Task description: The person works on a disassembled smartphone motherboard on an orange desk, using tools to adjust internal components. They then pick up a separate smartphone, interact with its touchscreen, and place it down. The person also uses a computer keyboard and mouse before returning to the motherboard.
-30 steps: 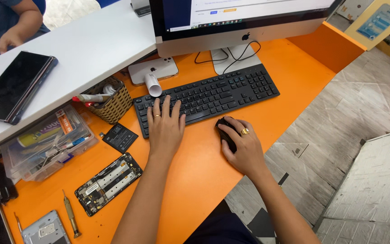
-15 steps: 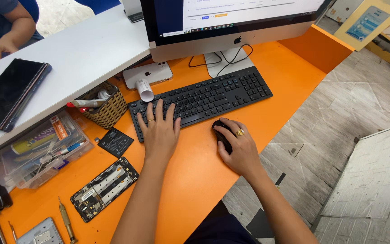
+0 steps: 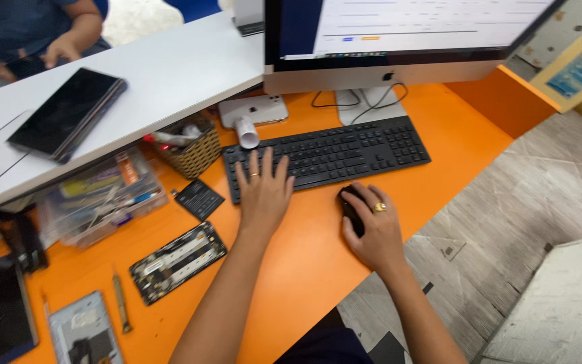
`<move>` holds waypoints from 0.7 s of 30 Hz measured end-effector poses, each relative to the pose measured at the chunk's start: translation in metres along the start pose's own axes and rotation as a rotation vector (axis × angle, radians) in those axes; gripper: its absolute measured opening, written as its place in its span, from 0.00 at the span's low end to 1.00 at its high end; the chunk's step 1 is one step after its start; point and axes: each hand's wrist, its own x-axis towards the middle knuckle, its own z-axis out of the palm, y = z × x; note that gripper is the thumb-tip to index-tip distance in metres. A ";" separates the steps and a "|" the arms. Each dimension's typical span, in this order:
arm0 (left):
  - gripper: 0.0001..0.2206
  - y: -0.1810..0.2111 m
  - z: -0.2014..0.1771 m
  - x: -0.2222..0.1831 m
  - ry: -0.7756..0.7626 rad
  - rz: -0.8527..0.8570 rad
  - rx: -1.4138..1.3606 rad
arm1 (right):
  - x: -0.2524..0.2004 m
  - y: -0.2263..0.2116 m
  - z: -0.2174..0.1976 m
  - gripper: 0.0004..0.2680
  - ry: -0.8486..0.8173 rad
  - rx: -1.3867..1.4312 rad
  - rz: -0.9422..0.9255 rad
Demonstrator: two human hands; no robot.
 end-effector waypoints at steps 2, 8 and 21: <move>0.20 0.007 0.004 -0.003 0.026 0.012 0.014 | -0.003 0.000 0.000 0.18 0.020 -0.065 -0.054; 0.15 0.016 -0.051 -0.044 0.215 0.226 0.125 | 0.024 -0.051 0.015 0.14 0.110 0.101 -0.235; 0.23 -0.082 -0.195 -0.125 0.416 -0.140 -0.517 | 0.090 -0.286 0.049 0.30 -0.349 1.245 -0.482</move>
